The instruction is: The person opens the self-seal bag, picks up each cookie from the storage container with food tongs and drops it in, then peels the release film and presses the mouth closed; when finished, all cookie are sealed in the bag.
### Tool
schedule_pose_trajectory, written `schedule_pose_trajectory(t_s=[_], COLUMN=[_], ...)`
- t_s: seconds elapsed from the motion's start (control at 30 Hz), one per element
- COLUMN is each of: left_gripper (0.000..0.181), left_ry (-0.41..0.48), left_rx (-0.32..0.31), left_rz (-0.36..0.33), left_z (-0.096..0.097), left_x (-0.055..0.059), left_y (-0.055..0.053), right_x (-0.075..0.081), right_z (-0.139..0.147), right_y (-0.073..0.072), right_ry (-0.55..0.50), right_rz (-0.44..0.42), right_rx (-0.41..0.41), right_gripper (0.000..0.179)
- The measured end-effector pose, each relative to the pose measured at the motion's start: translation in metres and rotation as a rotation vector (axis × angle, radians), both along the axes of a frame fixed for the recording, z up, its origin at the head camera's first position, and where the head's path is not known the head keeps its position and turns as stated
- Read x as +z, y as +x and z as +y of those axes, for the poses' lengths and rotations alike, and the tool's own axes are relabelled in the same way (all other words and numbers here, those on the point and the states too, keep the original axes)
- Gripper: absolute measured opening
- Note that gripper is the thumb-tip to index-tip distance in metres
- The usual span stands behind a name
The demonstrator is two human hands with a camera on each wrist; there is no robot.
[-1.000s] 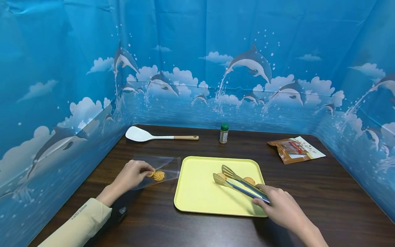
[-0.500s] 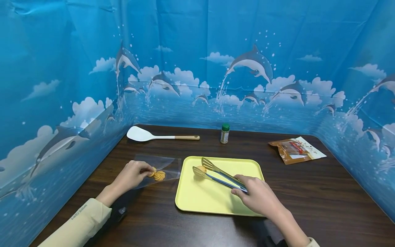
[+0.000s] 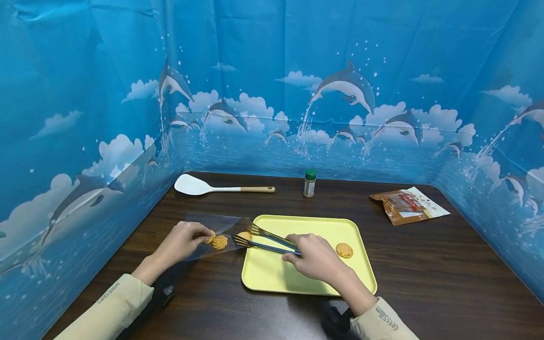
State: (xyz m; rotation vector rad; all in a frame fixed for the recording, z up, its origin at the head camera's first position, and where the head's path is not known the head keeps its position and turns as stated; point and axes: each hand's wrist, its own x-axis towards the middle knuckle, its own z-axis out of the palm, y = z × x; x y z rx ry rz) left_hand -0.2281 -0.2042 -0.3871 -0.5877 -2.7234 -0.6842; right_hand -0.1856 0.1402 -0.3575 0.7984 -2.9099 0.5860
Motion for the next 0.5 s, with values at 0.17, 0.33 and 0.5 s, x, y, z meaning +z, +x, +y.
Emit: schedule_pose_trajectory(t_s=[0.17,0.33,0.5], left_gripper=[0.009,0.008,0.008], left_ry=[0.017,0.013,-0.013], left_rx=[-0.001,-0.01,-0.007], left_rz=[-0.013,-0.025,0.012], left_z=[0.002,0.003,0.001], left_x=[0.0,-0.003,-0.002], left_y=[-0.002,-0.002,-0.001], right_x=[-0.003,-0.007,-0.007], right_z=[-0.015,-0.028,-0.043], right_y=[-0.006,-0.011,-0.018], right_ry=[0.0,0.006,0.003], right_rz=[0.003,0.0,0.016], right_rx=[0.042,0.066,0.099], right_gripper=[0.04,0.038,0.037])
